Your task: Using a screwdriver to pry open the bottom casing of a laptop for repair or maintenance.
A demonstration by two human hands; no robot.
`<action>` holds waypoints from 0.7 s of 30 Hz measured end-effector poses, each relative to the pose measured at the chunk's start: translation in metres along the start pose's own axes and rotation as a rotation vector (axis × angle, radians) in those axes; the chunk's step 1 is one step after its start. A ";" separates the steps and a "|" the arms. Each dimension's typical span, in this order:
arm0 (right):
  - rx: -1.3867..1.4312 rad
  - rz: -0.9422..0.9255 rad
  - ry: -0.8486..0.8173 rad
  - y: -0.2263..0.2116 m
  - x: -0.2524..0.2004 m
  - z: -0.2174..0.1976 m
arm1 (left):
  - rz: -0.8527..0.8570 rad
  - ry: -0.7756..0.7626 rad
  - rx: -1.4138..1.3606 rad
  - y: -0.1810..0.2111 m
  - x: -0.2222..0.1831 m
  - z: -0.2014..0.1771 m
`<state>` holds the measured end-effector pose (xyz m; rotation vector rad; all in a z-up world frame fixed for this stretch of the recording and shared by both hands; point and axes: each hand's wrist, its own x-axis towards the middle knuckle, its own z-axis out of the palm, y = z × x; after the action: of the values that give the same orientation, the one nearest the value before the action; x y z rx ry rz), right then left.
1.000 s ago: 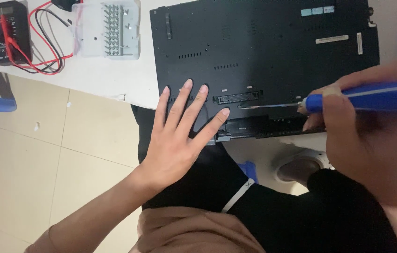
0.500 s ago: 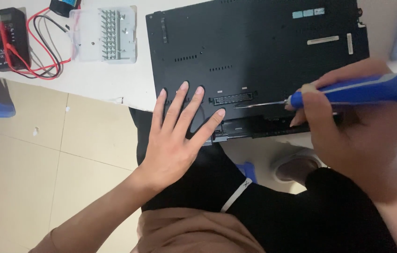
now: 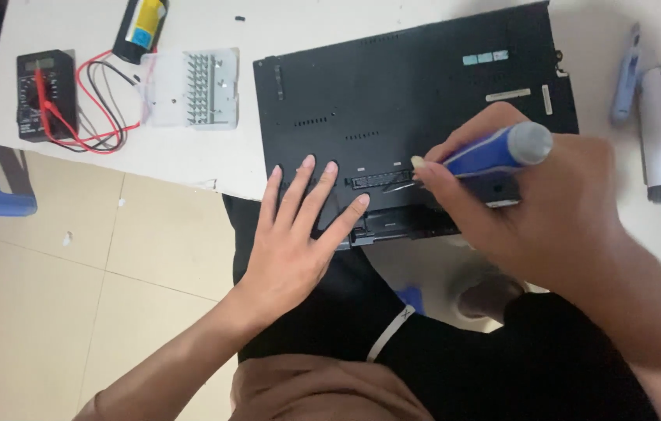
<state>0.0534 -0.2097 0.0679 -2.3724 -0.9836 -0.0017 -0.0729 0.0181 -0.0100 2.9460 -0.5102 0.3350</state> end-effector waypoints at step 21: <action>0.391 0.105 0.158 -0.003 -0.001 0.006 | -0.042 -0.019 0.172 0.010 0.015 -0.009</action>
<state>0.0498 -0.2054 0.0644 -2.0260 -0.7100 0.0390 -0.0644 0.0055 0.0028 3.1236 -0.4416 0.3637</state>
